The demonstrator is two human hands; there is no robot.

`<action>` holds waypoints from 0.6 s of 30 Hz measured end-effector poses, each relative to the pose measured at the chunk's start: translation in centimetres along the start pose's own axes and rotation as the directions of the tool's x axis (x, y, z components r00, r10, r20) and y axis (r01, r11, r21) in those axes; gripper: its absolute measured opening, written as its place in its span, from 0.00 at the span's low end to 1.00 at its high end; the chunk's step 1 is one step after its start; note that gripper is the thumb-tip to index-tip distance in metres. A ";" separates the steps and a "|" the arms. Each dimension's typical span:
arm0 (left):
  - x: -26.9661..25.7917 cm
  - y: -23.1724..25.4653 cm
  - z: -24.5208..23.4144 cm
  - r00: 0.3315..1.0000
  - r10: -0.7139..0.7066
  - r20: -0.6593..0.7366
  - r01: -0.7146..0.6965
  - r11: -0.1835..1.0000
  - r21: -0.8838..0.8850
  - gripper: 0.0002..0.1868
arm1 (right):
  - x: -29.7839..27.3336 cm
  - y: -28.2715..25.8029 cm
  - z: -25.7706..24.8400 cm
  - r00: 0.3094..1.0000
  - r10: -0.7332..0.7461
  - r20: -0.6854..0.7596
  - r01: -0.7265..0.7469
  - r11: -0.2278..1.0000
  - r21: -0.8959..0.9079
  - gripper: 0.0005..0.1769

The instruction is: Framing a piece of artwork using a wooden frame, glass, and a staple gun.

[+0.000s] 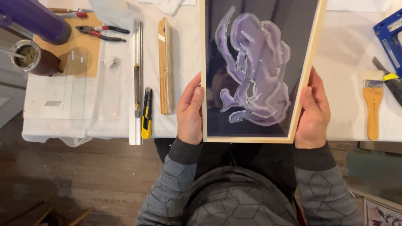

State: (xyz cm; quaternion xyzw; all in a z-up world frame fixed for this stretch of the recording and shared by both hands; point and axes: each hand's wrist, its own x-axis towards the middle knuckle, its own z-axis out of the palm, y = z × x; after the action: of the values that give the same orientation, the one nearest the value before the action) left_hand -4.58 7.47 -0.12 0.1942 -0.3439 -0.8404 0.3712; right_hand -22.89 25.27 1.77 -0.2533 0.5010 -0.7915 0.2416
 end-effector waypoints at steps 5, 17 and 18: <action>-0.1 -1.4 -1.5 1.000 -0.027 0.003 0.027 0.999 -0.023 0.24 | -0.9 1.2 -1.9 0.975 0.172 -0.139 -0.166 0.985 0.054 0.31; -0.4 -2.4 -1.5 0.998 -0.067 0.003 0.067 0.997 -0.032 0.20 | -0.7 2.5 -3.8 0.954 0.268 -0.131 -0.252 0.959 0.127 0.29; -0.4 -2.1 -1.2 0.996 -0.089 0.025 0.090 0.994 -0.065 0.19 | -0.6 2.2 -3.3 0.956 0.270 -0.116 -0.256 0.959 0.122 0.29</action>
State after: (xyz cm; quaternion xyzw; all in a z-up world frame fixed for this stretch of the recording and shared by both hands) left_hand -4.68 8.26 -2.46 0.1877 -0.3108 -0.8692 0.3355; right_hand -24.26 27.08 -1.54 -0.1182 0.5024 -0.7927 0.3245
